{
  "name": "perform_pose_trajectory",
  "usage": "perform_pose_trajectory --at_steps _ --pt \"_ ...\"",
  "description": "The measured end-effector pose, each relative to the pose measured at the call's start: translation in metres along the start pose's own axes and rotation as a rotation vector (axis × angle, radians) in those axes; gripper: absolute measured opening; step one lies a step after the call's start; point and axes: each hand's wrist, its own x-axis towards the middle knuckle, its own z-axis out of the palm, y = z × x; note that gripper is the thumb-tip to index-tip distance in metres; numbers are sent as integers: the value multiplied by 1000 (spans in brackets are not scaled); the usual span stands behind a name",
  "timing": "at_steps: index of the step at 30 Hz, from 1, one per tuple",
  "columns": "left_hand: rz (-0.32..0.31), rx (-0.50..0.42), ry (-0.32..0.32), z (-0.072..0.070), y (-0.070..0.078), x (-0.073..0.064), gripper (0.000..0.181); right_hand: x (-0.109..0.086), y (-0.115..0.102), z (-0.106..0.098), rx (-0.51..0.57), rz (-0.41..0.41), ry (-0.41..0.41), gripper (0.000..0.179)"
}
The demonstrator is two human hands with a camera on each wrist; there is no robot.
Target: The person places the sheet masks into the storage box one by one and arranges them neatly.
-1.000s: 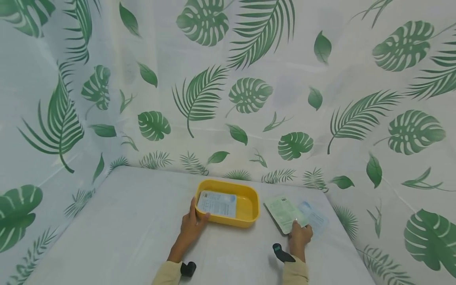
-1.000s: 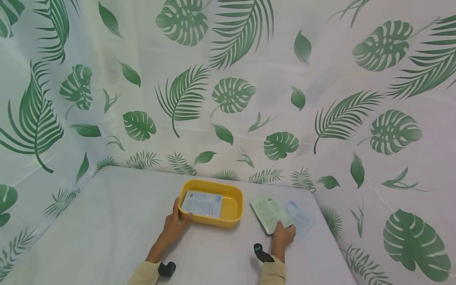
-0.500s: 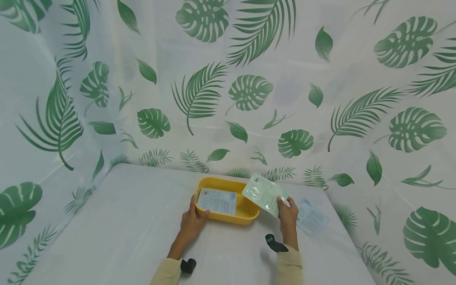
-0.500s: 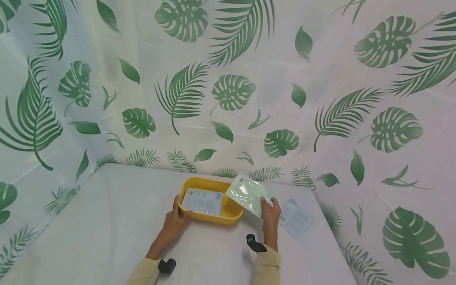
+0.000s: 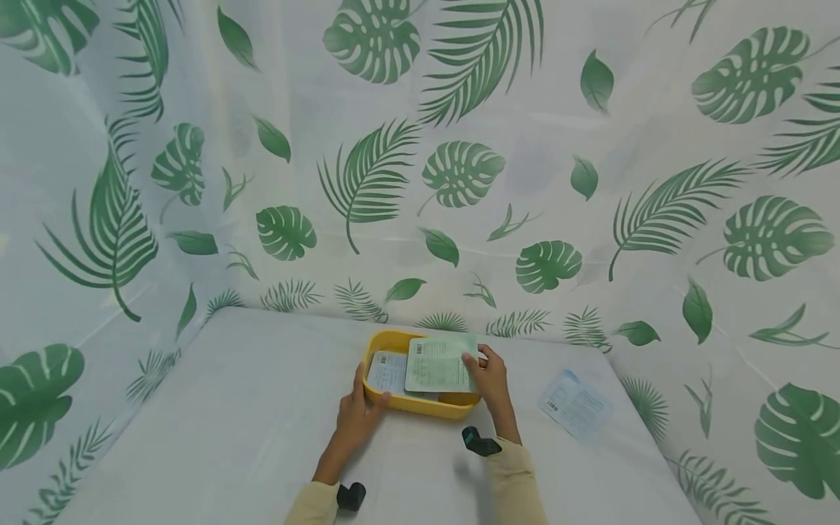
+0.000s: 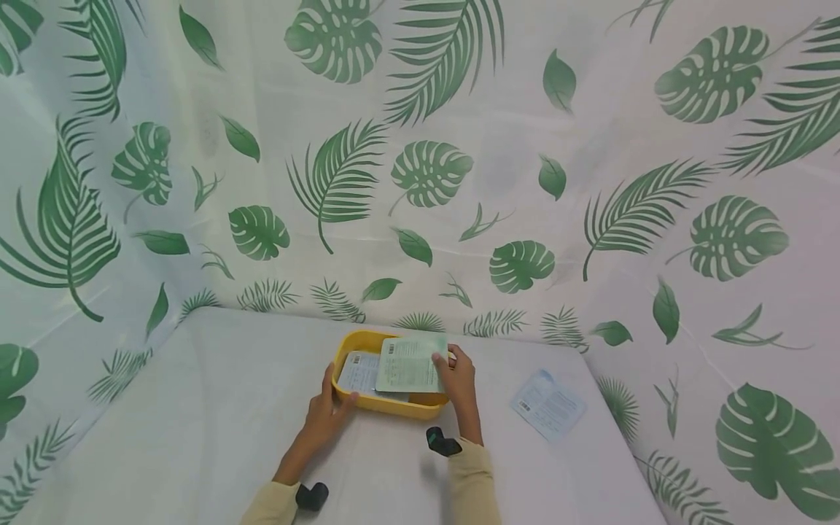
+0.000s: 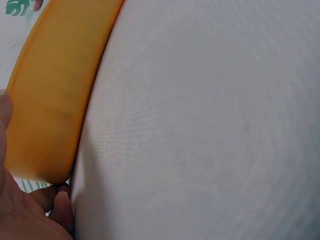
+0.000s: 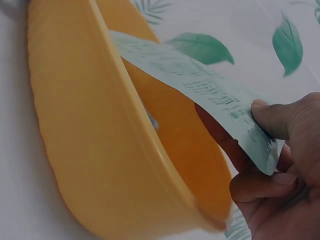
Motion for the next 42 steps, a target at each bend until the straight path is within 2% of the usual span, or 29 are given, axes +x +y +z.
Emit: perform_pose_trajectory --at_steps 5,12,15,19,25,29,32,36,39,42 --pt "-15 -7 -8 -1 3 -1 85 1 -10 17 -34 -41 -35 33" --pt "-25 -1 -16 -3 5 -1 84 -2 -5 41 -19 19 -94 33" --pt "-6 3 -11 -2 4 -2 84 -5 0 45 -84 19 -100 33" --pt "25 9 3 -3 4 -2 84 -7 0 49 -236 11 -64 34" --pt "17 3 -7 -3 4 0 84 -6 -2 54 -435 -17 -32 28" --pt "21 4 -1 -3 3 0 84 -7 -1 55 -471 -30 -9 21" --pt "39 11 7 -3 2 0 84 -8 0 55 -486 -45 12 32" --pt "116 29 33 -1 -1 3 84 -10 0 56 -517 -53 44 38" --pt "162 28 51 1 -3 4 84 -11 -1 57 -540 -37 48 35" --pt "157 15 47 0 -3 3 84 -10 -2 58 -557 -41 37 32"
